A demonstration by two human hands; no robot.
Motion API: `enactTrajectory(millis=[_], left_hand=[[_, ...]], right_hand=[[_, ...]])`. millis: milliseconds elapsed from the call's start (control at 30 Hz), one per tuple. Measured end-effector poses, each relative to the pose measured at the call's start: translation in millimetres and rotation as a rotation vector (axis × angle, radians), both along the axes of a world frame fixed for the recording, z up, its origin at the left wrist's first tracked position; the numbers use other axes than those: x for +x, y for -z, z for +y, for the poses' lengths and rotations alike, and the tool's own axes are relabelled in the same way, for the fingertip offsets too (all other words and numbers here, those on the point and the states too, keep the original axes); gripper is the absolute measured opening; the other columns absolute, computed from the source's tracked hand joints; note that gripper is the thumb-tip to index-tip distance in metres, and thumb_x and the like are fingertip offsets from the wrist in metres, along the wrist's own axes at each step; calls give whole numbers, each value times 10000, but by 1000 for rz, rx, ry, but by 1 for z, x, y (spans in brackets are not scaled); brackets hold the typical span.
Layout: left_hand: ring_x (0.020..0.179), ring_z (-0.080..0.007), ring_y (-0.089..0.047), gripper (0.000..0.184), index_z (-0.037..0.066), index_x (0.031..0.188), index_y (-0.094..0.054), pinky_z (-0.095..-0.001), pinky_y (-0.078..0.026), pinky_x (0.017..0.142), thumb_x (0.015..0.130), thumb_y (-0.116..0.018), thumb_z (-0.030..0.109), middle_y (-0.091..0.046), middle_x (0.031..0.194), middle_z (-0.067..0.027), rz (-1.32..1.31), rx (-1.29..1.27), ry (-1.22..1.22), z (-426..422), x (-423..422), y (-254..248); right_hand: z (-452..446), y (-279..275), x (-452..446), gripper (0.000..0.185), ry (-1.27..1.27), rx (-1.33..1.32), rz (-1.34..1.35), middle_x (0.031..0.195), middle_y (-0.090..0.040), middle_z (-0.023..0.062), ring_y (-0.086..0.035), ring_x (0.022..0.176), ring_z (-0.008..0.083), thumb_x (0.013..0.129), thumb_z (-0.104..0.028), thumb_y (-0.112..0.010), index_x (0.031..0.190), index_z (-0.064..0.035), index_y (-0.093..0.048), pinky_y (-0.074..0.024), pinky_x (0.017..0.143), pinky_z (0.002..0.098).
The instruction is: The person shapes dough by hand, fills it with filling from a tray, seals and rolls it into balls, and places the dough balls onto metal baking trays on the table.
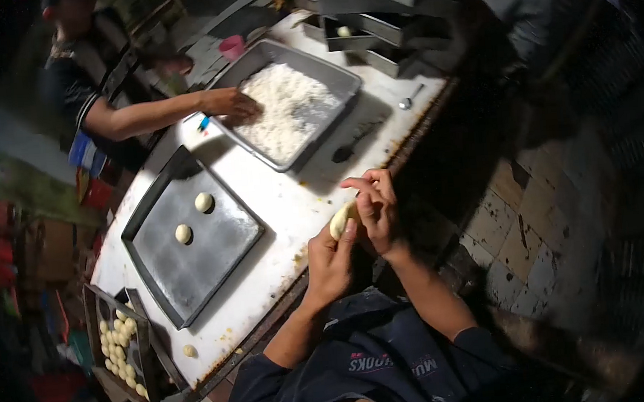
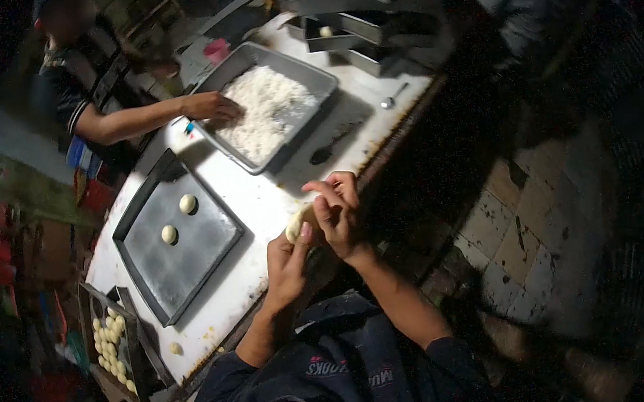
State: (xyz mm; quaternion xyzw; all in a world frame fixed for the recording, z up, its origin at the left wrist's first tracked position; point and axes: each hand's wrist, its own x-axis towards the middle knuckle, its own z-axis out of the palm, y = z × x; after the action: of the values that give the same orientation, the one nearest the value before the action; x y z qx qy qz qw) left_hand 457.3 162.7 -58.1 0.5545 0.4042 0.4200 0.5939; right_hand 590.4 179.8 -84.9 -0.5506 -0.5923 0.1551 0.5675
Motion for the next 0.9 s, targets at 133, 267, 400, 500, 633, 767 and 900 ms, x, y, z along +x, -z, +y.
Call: enactTrajectory(millis=[133, 267, 400, 500, 633, 767, 900], left_hand=[[626, -70, -520, 337, 43, 1045, -661, -227, -407, 574, 1004, -543, 356, -632, 795, -3, -187, -340, 54, 43, -28, 44], [1018, -200, -645, 419, -29, 1253, -557, -317, -523, 867, 1016, -505, 314, -646, 1152, -138, -721, -589, -140, 75, -52, 54], [1208, -212, -544, 471, -76, 1383, -436, -372, -404, 1074, 1028, -491, 227, -579, 1279, -148, -684, -335, -215, 113, -84, 47], [1209, -201, -531, 513, -21, 1460, -343, -358, -420, 1049, 1030, -490, 219, -536, 1331, -144, -613, -297, -370, 131, -95, 52], [1166, -192, -546, 645, 70, 1555, -159, -331, -446, 995, 1025, -490, 230, -525, 1344, -138, -548, -264, -569, 148, -107, 45], [1137, -194, -571, 705, 102, 1568, -102, -314, -479, 937, 1010, -510, 241, -548, 1320, -146, -544, -277, -653, 148, -128, 64], [1144, -204, -569, 683, 76, 1562, -117, -293, -481, 906, 1012, -495, 221, -535, 1335, -161, -585, -346, -659, 155, -123, 69]], right_hand=[[61, 4, -22, 349, -167, 72, 26, 1029, -547, 181, -573, 892, 288, 990, -240, -419, 1025, 31, -636, -467, 799, 367], [132, -4, -26, 257, -589, -42, 95, 930, -652, 199, -638, 861, 313, 961, -165, -506, 952, 48, -649, -495, 775, 368], [238, 17, -29, 203, -500, -136, -451, 1012, -661, 195, -607, 923, 368, 843, -52, -606, 1025, 20, -662, -480, 845, 437], [298, 46, -41, 262, -633, -225, -790, 994, -660, 193, -590, 933, 366, 757, 12, -630, 1017, 25, -662, -475, 858, 448], [338, 61, -49, 327, -841, -219, -1118, 932, -639, 200, -566, 846, 385, 726, 17, -645, 1050, 57, -631, -481, 835, 433], [339, 51, -51, 237, -942, -296, -969, 828, -616, 187, -605, 816, 362, 714, 40, -642, 950, 37, -648, -504, 748, 460], [337, 66, -50, 270, -936, -281, -979, 813, -615, 179, -621, 789, 365, 712, 28, -657, 982, 21, -653, -510, 692, 462]])
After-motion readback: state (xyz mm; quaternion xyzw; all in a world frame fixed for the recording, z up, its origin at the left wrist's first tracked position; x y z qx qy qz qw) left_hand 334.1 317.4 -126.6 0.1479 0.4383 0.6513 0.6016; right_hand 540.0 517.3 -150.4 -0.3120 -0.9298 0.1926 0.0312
